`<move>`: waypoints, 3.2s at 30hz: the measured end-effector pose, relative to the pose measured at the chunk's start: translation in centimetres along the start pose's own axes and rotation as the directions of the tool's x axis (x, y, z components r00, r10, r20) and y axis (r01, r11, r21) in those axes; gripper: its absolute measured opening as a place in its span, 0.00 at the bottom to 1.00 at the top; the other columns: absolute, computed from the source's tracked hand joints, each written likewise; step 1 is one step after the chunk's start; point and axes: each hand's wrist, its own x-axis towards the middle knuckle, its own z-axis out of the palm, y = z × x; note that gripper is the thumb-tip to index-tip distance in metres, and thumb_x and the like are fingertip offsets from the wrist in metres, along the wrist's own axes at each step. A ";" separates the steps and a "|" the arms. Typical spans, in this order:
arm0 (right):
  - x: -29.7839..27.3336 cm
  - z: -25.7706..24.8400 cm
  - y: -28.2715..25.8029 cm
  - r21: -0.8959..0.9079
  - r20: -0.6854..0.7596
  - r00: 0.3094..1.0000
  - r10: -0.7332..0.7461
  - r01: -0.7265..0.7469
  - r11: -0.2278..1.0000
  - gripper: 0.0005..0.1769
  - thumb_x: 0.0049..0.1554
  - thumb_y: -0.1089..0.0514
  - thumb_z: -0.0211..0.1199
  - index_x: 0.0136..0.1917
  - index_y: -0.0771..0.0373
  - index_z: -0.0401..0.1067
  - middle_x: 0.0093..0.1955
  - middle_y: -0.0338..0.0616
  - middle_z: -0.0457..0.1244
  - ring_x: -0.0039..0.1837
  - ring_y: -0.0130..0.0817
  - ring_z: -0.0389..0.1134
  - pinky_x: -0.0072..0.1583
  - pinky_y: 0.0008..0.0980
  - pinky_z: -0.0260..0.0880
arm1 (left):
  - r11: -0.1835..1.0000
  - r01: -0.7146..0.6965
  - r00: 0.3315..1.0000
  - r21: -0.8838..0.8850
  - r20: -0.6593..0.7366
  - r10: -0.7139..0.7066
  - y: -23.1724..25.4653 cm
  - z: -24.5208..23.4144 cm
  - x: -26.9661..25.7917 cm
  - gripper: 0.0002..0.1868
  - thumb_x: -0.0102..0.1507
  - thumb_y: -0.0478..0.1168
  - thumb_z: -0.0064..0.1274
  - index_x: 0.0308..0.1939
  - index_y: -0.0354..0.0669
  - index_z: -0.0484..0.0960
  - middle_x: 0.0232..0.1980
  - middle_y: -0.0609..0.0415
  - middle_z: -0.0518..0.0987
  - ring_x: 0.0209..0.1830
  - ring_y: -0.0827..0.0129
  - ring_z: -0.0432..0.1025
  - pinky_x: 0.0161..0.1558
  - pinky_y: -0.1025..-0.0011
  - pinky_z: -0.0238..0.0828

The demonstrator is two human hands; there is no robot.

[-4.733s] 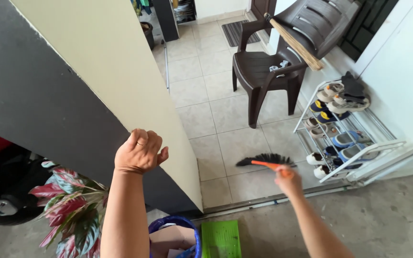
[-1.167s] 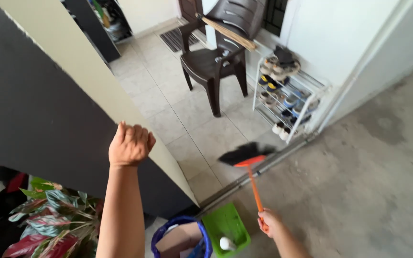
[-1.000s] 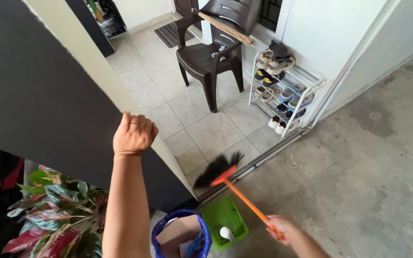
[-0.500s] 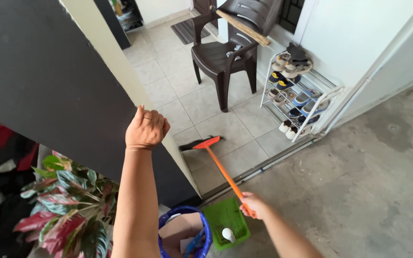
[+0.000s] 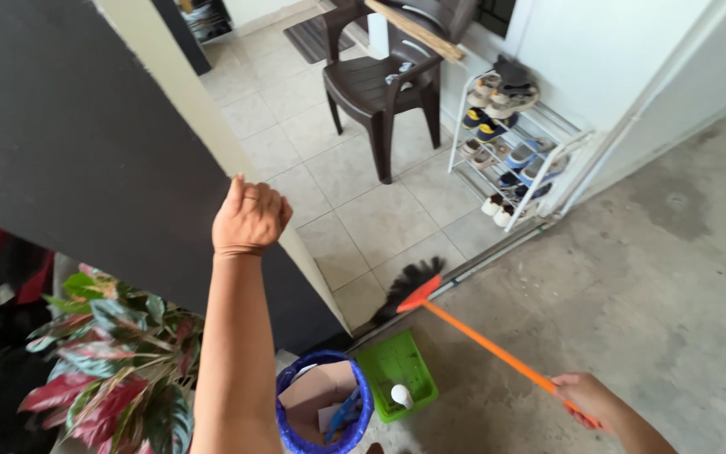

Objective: The recorder is sweeping the concrete floor of a garage or carport using a broom and dustpan to collect debris.

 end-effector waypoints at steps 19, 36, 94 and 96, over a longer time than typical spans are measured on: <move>-5.7 4.2 8.2 0.411 -0.078 0.995 -0.054 0.081 0.908 0.13 0.62 0.56 0.58 0.59 0.57 0.72 0.28 0.44 0.60 0.24 0.32 0.56 0.27 0.34 0.52 | 0.679 0.092 0.950 0.728 -0.269 0.159 10.5 6.7 -10.2 0.12 0.65 0.44 0.54 0.27 0.53 0.73 0.31 0.63 0.70 0.35 0.72 0.66 0.47 0.69 0.67; -2.3 -7.6 11.8 -0.022 -0.122 0.989 -0.081 0.079 0.997 0.17 0.59 0.56 0.63 0.61 0.51 0.79 0.26 0.42 0.62 0.25 0.33 0.59 0.29 0.36 0.58 | 0.645 0.729 -0.403 0.229 0.905 0.135 44.3 -9.4 -20.0 0.34 0.60 0.63 0.61 0.63 0.52 0.75 0.70 0.47 0.72 0.69 0.55 0.71 0.66 0.62 0.72; 6.9 -15.0 18.1 0.081 -0.043 0.981 -0.190 0.193 0.978 0.12 0.57 0.59 0.65 0.55 0.54 0.79 0.26 0.39 0.60 0.24 0.28 0.56 0.27 0.34 0.54 | 0.303 0.892 -0.304 0.336 0.941 -0.146 57.8 -5.8 -15.4 0.25 0.62 0.50 0.60 0.57 0.43 0.72 0.59 0.38 0.79 0.59 0.44 0.76 0.59 0.55 0.76; 2.1 -17.9 16.0 0.070 -0.111 0.994 0.002 0.006 0.998 0.16 0.59 0.57 0.65 0.61 0.52 0.80 0.25 0.44 0.62 0.23 0.32 0.57 0.27 0.35 0.57 | 0.281 0.887 -0.346 0.365 0.931 -0.117 57.2 -5.5 -15.6 0.24 0.62 0.51 0.59 0.57 0.44 0.73 0.59 0.39 0.79 0.59 0.44 0.76 0.58 0.53 0.76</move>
